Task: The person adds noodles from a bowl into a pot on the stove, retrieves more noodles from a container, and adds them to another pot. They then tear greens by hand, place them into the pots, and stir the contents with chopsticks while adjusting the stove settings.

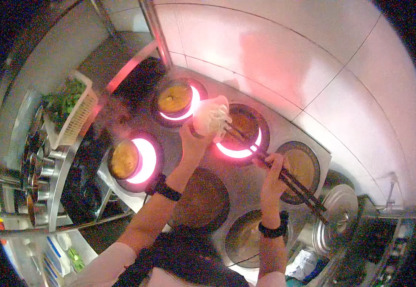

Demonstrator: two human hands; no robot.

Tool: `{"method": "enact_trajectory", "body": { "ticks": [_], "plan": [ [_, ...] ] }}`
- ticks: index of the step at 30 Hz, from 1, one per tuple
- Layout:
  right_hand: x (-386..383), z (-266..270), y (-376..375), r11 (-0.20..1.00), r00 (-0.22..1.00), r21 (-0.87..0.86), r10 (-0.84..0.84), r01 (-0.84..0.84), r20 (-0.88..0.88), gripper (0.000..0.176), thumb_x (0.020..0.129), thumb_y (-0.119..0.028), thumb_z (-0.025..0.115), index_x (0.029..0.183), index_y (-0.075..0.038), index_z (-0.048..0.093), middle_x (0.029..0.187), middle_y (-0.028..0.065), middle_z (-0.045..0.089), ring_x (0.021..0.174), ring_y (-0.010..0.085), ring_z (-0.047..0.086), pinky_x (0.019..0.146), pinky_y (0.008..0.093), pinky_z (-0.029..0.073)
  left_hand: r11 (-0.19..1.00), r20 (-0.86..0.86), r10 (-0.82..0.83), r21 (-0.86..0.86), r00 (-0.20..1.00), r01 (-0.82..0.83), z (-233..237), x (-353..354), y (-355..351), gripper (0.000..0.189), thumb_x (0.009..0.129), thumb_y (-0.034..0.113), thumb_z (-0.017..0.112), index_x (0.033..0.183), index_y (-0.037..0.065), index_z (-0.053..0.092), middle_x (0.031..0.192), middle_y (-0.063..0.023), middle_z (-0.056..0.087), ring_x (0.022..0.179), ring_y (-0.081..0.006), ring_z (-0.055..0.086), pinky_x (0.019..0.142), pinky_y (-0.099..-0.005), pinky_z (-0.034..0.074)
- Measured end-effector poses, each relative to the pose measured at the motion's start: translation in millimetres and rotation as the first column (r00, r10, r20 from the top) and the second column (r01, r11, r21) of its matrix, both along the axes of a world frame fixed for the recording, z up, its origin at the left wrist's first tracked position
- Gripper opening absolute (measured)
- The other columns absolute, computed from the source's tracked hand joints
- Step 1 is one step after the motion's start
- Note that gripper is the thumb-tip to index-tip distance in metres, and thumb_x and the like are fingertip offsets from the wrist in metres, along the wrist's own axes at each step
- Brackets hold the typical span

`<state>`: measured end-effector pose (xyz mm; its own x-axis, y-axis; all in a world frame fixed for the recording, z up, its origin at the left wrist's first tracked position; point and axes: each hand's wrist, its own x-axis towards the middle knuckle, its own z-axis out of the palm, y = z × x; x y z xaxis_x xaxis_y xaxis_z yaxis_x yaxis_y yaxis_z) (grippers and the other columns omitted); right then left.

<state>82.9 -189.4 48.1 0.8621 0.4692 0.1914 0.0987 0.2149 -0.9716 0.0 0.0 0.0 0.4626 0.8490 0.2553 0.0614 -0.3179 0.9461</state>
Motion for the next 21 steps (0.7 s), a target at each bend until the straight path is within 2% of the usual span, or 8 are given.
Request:
{"method": "enact_trajectory", "body": {
  "ticks": [2,3,6,9,11,14,18,21],
  "plan": [
    [-13.8,4.1,-1.0,0.999,0.997,0.025,-0.04,0.042,-0.06,0.026,0.089,-0.021,0.034,0.078,0.0,0.043,0.09,0.0087,0.044,0.078,0.0212,0.055,0.072,0.036,0.048,0.999,-0.07,0.046,0.005,0.997,-0.046,4.6,13.1,-0.9,0.07,0.058,0.007,0.071,0.116,0.003,0.032,0.109,-0.0117,0.033,0.105,-0.0242,0.036,0.075,-0.0299,0.045],
    [27.9,-11.1,8.0,0.998,0.997,0.036,-0.044,0.046,-0.059,0.026,0.089,-0.021,0.034,0.078,0.0,0.043,0.09,0.0087,0.044,0.078,0.0212,0.055,0.072,0.036,0.048,0.998,-0.093,0.06,0.01,0.994,-0.059,-5.0,33.0,3.9,0.07,0.058,0.006,0.071,0.116,0.003,0.033,0.108,-0.0114,0.033,0.105,-0.0244,0.036,0.074,-0.0293,0.046],
    [35.8,-20.4,-1.7,0.989,0.989,-0.011,-0.151,0.151,-0.008,0.032,0.089,-0.03,0.038,0.076,-0.002,0.043,0.081,0.011,0.051,0.066,0.0237,0.058,0.061,0.0311,0.05,0.993,0.036,0.085,0.08,0.996,-0.088,-28.6,47.2,1.0,0.072,0.056,0.002,0.07,0.116,0.002,0.032,0.108,-0.0125,0.029,0.1,-0.0224,0.039,0.066,-0.0268,0.047],
    [40.9,-25.0,-5.8,0.983,0.981,0.088,-0.15,0.161,-0.121,0.025,0.089,-0.021,0.038,0.077,0.0,0.045,0.081,0.0097,0.049,0.068,0.0213,0.057,0.061,0.0322,0.05,0.998,0.119,0.013,0.051,0.993,-0.02,-29.7,51.0,-2.0,0.074,0.055,-0.002,0.069,0.118,0.003,0.031,0.11,-0.0129,0.026,0.096,-0.0207,0.04,0.061,-0.0255,0.047],
    [44.6,-28.7,-7.6,0.983,0.98,0.078,-0.157,0.167,-0.119,0.024,0.088,-0.02,0.039,0.077,0.0,0.045,0.079,0.0109,0.051,0.065,0.022,0.057,0.061,0.0324,0.05,0.997,0.076,-0.052,-0.047,0.996,0.056,-30.3,52.2,-1.1,0.079,0.051,0.003,0.074,0.117,0.004,0.03,0.112,-0.0128,0.023,0.11,-0.0256,0.031,0.086,-0.0377,0.044],
    [48.7,-34.1,-9.5,0.983,0.98,-0.001,-0.184,0.185,-0.069,0.025,0.088,-0.02,0.039,0.077,0.001,0.045,0.079,0.0112,0.051,0.065,0.0226,0.058,0.063,0.033,0.051,0.998,-0.051,-0.069,0.004,0.996,0.069,-16.1,50.3,-2.3,0.08,0.051,0.003,0.074,0.118,0.005,0.03,0.112,-0.0121,0.023,0.109,-0.0258,0.032,0.086,-0.0377,0.044],
    [40.9,-9.1,-13.1,0.98,0.982,-0.091,-0.18,0.175,-0.056,0.025,0.088,-0.019,0.039,0.076,0.001,0.045,0.079,0.011,0.051,0.065,0.0232,0.058,0.06,0.0319,0.052,0.992,-0.006,-0.116,0.054,0.993,0.116,-11.3,48.1,-1.6,0.08,0.051,0.003,0.074,0.118,0.005,0.03,0.112,-0.0119,0.024,0.109,-0.026,0.032,0.085,-0.0375,0.045],
    [31.9,5.4,-30.5,0.969,0.974,-0.102,-0.224,0.226,0.028,0.026,0.088,-0.026,0.04,0.078,-0.002,0.045,0.08,0.0084,0.049,0.064,0.0197,0.056,0.06,0.0308,0.051,0.987,-0.078,-0.063,0.143,0.995,0.074,6.1,41.5,-2.5,0.077,0.055,0.004,0.073,0.118,0.006,0.03,0.112,-0.0109,0.024,0.109,-0.0249,0.032,0.084,-0.0376,0.045]
  ]
}}
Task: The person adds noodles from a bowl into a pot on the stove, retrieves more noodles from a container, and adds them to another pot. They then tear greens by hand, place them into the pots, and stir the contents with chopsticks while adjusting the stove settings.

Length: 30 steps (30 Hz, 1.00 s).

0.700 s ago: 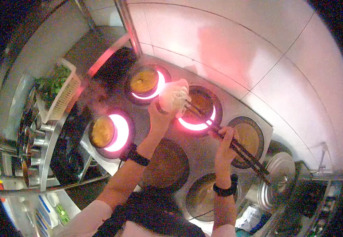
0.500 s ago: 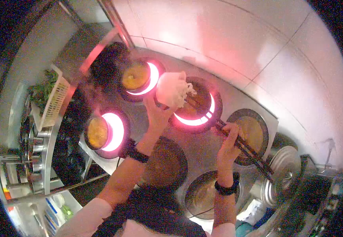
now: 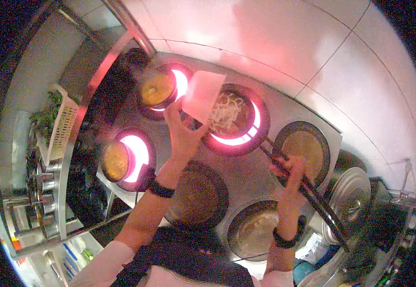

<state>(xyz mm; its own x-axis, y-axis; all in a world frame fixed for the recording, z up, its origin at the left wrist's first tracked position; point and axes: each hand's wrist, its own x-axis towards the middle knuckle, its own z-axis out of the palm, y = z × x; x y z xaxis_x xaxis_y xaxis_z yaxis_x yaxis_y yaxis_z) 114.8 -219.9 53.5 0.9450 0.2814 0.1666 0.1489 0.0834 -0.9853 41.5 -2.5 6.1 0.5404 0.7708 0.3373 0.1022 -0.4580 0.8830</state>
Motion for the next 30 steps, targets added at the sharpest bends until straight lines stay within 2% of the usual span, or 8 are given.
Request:
{"method": "enact_trajectory", "body": {
  "ticks": [3,6,14,18,20,27,28,30],
  "plan": [
    [7.1,-0.3,-38.9,0.995,0.984,-0.02,-0.093,0.097,0.15,0.026,0.088,-0.026,0.042,0.077,-0.003,0.045,0.077,0.0074,0.05,0.06,0.0177,0.055,0.057,0.0283,0.051,0.996,0.141,0.069,-0.061,0.988,-0.061,3.0,-9.2,1.7,0.071,0.059,0.006,0.072,0.118,0.005,0.031,0.113,-0.0095,0.027,0.106,-0.0225,0.036,0.084,-0.0352,0.045],
    [11.2,4.9,-58.1,0.996,0.995,-0.002,-0.084,0.084,-0.059,0.026,0.086,-0.028,0.044,0.076,-0.004,0.046,0.075,0.0069,0.05,0.055,0.0172,0.055,0.05,0.0269,0.051,0.972,0.117,0.173,-0.179,0.978,-0.151,10.8,-28.4,5.1,0.067,0.063,0.005,0.07,0.117,0.004,0.032,0.112,-0.0076,0.034,0.103,-0.0186,0.039,0.079,-0.029,0.046],
    [19.8,-12.0,-40.3,0.995,0.977,0.039,-0.084,0.093,-0.198,0.029,0.086,-0.031,0.045,0.078,-0.003,0.048,0.077,0.0055,0.05,0.054,0.0173,0.056,0.048,0.0272,0.05,0.732,0.294,0.06,-0.663,0.954,0.158,44.2,-101.1,-5.9,0.046,0.08,0.017,0.056,0.119,0.008,0.034,0.117,-0.0047,0.04,0.105,-0.0147,0.042,0.088,-0.0302,0.037],
    [27.2,-17.0,-14.5,0.978,0.961,-0.005,-0.202,0.207,0.19,0.029,0.086,-0.029,0.044,0.077,-0.002,0.049,0.076,0.0048,0.05,0.056,0.0152,0.055,0.052,0.0252,0.049,0.643,0.345,0.119,-0.741,0.931,0.193,44.8,-148.8,-25.7,0.055,0.08,0.024,0.055,0.126,0.011,0.027,0.12,-0.0053,0.039,0.108,-0.0182,0.041,0.089,-0.0328,0.037],
    [20.1,-4.8,1.5,0.994,0.995,-0.026,0.102,-0.102,-0.018,0.023,0.086,-0.023,0.044,0.077,-0.002,0.048,0.076,0.0037,0.049,0.063,0.015,0.056,0.062,0.0222,0.044,0.644,0.427,0.079,-0.712,0.901,0.282,43.3,-173.1,-33.4,0.064,0.078,0.031,0.057,0.128,0.011,0.023,0.122,-0.0059,0.037,0.11,-0.0203,0.039,0.091,-0.0348,0.036],
    [-14.1,10.9,-34.3,0.952,0.977,-0.267,-0.101,0.15,0.187,0.026,0.087,-0.023,0.036,0.08,-0.002,0.05,0.08,0.0057,0.048,0.074,0.016,0.052,0.065,0.0263,0.044,0.484,0.693,0.155,-0.675,0.704,0.557,39.0,-266.2,-53.7,0.066,0.076,0.023,0.058,0.129,0.005,0.021,0.128,-0.0085,0.032,0.118,-0.0225,0.033,0.096,-0.0376,0.031],
    [-4.5,-18.1,-44.4,0.981,0.977,0.121,-0.168,0.152,0.134,0.024,0.086,-0.022,0.037,0.08,-0.002,0.05,0.079,0.006,0.049,0.072,0.0165,0.053,0.061,0.0244,0.044,0.481,0.716,0.168,-0.659,0.677,0.578,40.7,-284.6,-55.3,0.064,0.078,0.023,0.057,0.128,0.006,0.022,0.127,-0.0075,0.034,0.117,-0.0213,0.034,0.096,-0.0373,0.032],
    [-50.9,3.6,-26.3,0.99,0.987,0.14,-0.032,0.01,0.156,0.025,0.086,-0.023,0.038,0.08,-0.002,0.05,0.078,0.0071,0.05,0.071,0.0173,0.053,0.06,0.0251,0.045,0.512,0.769,0.196,-0.61,0.609,0.605,48.3,-320.0,-68.2,0.059,0.08,0.022,0.055,0.128,0.009,0.024,0.124,-0.0054,0.036,0.114,-0.0188,0.036,0.094,-0.0369,0.034]
  ]
}}
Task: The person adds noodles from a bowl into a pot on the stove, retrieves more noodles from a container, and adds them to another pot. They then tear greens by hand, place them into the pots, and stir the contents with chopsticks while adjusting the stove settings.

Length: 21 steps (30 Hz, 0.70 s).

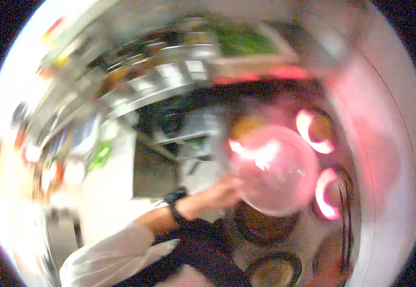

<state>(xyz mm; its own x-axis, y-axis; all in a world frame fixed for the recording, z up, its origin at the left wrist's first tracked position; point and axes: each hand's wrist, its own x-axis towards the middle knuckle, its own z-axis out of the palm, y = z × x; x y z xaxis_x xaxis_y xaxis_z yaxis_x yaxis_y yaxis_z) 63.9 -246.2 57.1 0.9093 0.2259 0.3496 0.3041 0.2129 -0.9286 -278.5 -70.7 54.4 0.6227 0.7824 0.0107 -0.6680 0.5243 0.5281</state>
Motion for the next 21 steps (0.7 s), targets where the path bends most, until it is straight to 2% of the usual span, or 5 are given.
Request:
{"method": "enact_trajectory", "body": {
  "ticks": [8,14,17,18,21],
  "plan": [
    [-245.0,34.3,52.2,0.879,0.878,0.058,0.477,-0.474,-0.044,0.029,0.084,-0.027,0.042,0.083,0.001,0.051,0.074,0.0111,0.052,0.067,0.0207,0.054,0.056,0.0276,0.046,0.882,-0.016,0.46,-0.105,0.888,-0.459,-42.8,-229.9,-68.1,0.056,0.082,0.02,0.053,0.128,0.01,0.023,0.12,-0.0077,0.04,0.11,-0.0197,0.04,0.096,-0.0389,0.032],
    [-444.6,21.7,66.8,0.658,0.64,0.063,0.746,-0.75,-0.184,0.033,0.083,-0.03,0.045,0.084,0.002,0.051,0.072,0.0137,0.053,0.065,0.0228,0.054,0.053,0.0291,0.048,0.46,-0.457,0.681,-0.342,0.573,-0.819,-145.4,-484.8,-160.9,0.065,0.076,0.019,0.062,0.126,0.012,0.021,0.1,-0.0038,0.049,0.096,-0.014,0.047,0.085,-0.0338,0.039],
    [-536.6,19.6,65.3,0.528,0.522,0.005,0.842,-0.849,-0.138,0.033,0.083,-0.029,0.044,0.082,0.003,0.05,0.069,0.0146,0.052,0.058,0.0226,0.05,0.048,0.0281,0.042,0.331,-0.562,0.73,-0.207,0.389,-0.921,-193.4,-588.2,-191.4,0.07,0.075,0.026,0.063,0.127,0.005,0.02,0.107,-0.0117,0.047,0.101,-0.0197,0.045,0.086,-0.0347,0.038],
    [-551.4,12.4,68.0,0.538,0.545,-0.168,0.838,-0.826,0.002,0.033,0.083,-0.03,0.045,0.081,0.003,0.05,0.068,0.0146,0.052,0.057,0.0221,0.05,0.048,0.0277,0.042,0.318,-0.564,0.728,-0.225,0.389,-0.921,-205.0,-615.1,-198.7,0.07,0.075,0.026,0.063,0.127,0.005,0.02,0.107,-0.0117,0.047,0.101,-0.0197,0.045,0.086,-0.0347,0.038],
    [-643.8,28.6,64.6,0.449,0.462,-0.116,0.876,-0.886,-0.137,0.033,0.083,-0.03,0.045,0.08,0.002,0.05,0.07,0.0155,0.054,0.058,0.0222,0.051,0.049,0.0279,0.043,0.277,-0.903,0.429,0.144,-0.012,-0.95,-257.1,-704.1,-202.8,0.069,0.077,0.039,0.056,0.126,0.001,0.026,0.113,-0.0182,0.044,0.108,-0.0271,0.04,0.093,-0.0345,0.032]
  ]
}}
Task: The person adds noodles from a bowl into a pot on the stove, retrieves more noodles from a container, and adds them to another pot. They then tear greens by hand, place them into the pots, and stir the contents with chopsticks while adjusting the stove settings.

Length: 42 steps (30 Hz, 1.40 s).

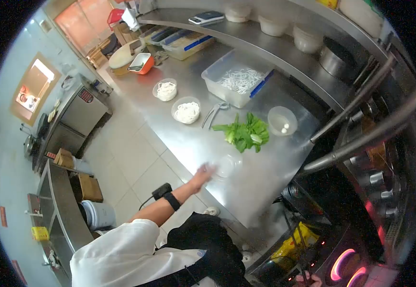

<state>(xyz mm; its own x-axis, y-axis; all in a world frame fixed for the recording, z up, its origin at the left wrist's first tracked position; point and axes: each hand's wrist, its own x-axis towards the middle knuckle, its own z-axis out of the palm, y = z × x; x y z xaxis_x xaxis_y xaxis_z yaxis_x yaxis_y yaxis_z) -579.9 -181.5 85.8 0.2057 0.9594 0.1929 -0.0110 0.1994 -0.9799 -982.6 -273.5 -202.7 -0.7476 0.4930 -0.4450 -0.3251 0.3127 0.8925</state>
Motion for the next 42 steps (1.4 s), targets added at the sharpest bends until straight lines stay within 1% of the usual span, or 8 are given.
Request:
{"method": "enact_trajectory", "body": {
  "ticks": [2,5,11,18,26,31,35,42],
  "plan": [
    [-32.2,12.3,-7.9,0.999,0.999,-0.021,0.048,-0.048,0.023,0.033,0.083,-0.03,0.046,0.081,0.002,0.05,0.07,0.0158,0.054,0.059,0.0225,0.052,0.05,0.0285,0.044,0.988,-0.162,0.105,-0.093,0.981,-0.121,-57.6,-74.2,-10.7,0.066,0.078,0.041,0.054,0.123,-0.002,0.03,0.113,-0.0194,0.044,0.107,-0.0275,0.04,0.092,-0.0337,0.032],
    [-45.0,16.1,-14.4,0.993,0.994,-0.053,0.107,-0.106,0.017,0.032,0.083,-0.029,0.045,0.084,0.002,0.05,0.075,0.0168,0.054,0.065,0.0233,0.054,0.055,0.0294,0.047,0.941,-0.223,0.332,0.015,0.917,-0.337,-9.5,-165.8,-10.8,0.051,0.081,0.038,0.05,0.111,-0.002,0.04,0.103,-0.0156,0.048,0.093,-0.0232,0.046,0.08,-0.0329,0.038],
    [-22.2,2.1,-16.1,0.995,0.997,-0.09,0.053,-0.049,0.048,0.024,0.087,-0.021,0.039,0.082,0.0,0.051,0.078,0.0107,0.054,0.066,0.0187,0.056,0.055,0.0261,0.047,0.92,-0.445,-0.366,-0.303,0.818,0.246,42.7,-233.2,-34.9,0.04,0.084,0.032,0.046,0.108,-0.001,0.046,0.102,-0.0144,0.052,0.09,-0.0211,0.051,0.08,-0.0323,0.041],
    [23.5,19.6,-24.7,0.996,0.995,-0.085,-0.038,0.03,-0.095,0.026,0.089,-0.019,0.037,0.083,0.004,0.05,0.074,0.0158,0.058,0.059,0.0207,0.058,0.053,0.0282,0.047,0.939,-0.47,-0.335,-0.09,0.817,0.333,51.3,-273.6,-78.1,0.041,0.085,0.011,0.048,0.121,-0.002,0.033,0.119,-0.0135,0.041,0.105,-0.0216,0.043,0.087,-0.0309,0.039],
    [137.2,30.4,-15.7,0.971,0.971,-0.035,-0.239,0.238,-0.026,0.031,0.089,-0.023,0.037,0.084,0.005,0.05,0.072,0.0165,0.057,0.055,0.0201,0.057,0.052,0.027,0.046,0.872,-0.839,-0.336,-0.106,0.427,0.478,252.7,-100.0,-40.4,0.048,0.078,0.003,0.052,0.121,-0.001,0.032,0.126,-0.0129,0.034,0.112,-0.0233,0.036,0.092,-0.0348,0.034],
    [257.2,37.3,-11.1,0.928,0.928,-0.007,-0.372,0.372,0.003,0.035,0.089,-0.029,0.037,0.088,0.003,0.049,0.076,0.0155,0.057,0.059,0.0193,0.057,0.054,0.0276,0.047,0.556,-0.935,-0.314,-0.039,0.166,0.83,285.7,41.4,50.8,0.052,0.075,0.001,0.055,0.121,-0.001,0.032,0.129,-0.0124,0.031,0.115,-0.025,0.034,0.095,-0.0387,0.031],
    [370.4,46.6,-8.4,0.886,0.894,0.144,-0.448,0.441,0.014,0.032,0.087,-0.029,0.04,0.086,0.001,0.049,0.076,0.0137,0.055,0.059,0.0211,0.057,0.053,0.0301,0.049,0.471,-0.485,-0.68,0.286,0.55,0.835,318.6,256.3,167.2,0.047,0.074,0.005,0.058,0.115,-0.001,0.036,0.119,-0.0116,0.038,0.106,-0.0228,0.04,0.088,-0.0357,0.036],
    [506.2,78.2,10.5,0.753,0.796,0.262,-0.588,0.604,-0.143,0.028,0.086,-0.026,0.042,0.085,0.001,0.049,0.083,0.0088,0.051,0.073,0.0192,0.056,0.053,0.0291,0.049,0.239,0.027,-0.963,0.545,0.268,0.803,340.7,569.3,321.0,0.039,0.073,0.012,0.062,0.104,-0.001,0.044,0.101,-0.0103,0.049,0.091,-0.0189,0.051,0.076,-0.0303,0.044]
  ]
}}
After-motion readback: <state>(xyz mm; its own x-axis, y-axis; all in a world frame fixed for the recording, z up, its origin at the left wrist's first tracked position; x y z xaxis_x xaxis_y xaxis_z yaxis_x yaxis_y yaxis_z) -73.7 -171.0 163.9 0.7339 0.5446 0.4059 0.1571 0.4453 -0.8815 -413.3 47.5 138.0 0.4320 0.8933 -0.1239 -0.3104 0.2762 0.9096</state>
